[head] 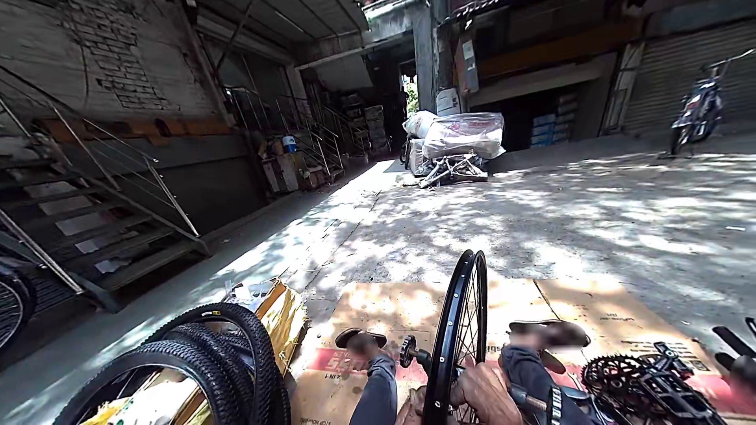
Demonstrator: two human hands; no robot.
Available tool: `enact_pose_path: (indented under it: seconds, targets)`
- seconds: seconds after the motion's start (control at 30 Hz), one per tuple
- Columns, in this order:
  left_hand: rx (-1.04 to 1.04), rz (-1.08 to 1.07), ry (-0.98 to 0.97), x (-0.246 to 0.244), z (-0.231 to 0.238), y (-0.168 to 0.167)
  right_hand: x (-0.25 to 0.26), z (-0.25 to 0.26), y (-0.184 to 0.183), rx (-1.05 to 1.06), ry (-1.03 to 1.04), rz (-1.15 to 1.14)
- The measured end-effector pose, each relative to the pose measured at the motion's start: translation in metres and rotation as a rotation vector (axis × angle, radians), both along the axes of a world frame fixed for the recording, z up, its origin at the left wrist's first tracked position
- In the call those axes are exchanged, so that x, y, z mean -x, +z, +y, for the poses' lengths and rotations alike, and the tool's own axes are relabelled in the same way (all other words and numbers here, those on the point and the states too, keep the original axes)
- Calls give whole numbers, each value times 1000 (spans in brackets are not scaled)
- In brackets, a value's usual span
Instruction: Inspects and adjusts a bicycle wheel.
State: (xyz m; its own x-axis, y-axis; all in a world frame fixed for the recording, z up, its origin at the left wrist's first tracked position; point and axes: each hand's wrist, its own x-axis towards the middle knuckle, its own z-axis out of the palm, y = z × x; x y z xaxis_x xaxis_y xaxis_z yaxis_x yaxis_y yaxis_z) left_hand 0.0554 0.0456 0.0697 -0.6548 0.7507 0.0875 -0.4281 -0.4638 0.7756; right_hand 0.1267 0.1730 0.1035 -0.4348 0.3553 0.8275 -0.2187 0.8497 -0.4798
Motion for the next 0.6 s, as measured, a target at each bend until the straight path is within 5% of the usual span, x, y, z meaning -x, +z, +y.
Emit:
enact_pose_path:
  seconds: [0.17, 0.3, 0.5, 0.6]
  targets:
    - [-143, 50, -54, -7, 8, -5, -16, 6, -2, 115, 223, -10]
    - [-222, 66, -113, 2, 19, -2, -27, -16, -9, 135, 137, 47]
    - [27, 254, -577, 45, 15, 19, -36, -3, -12, 174, 310, -49]
    - [75, 167, -353, 24, 12, 25, -26, 22, -2, 169, 408, -249]
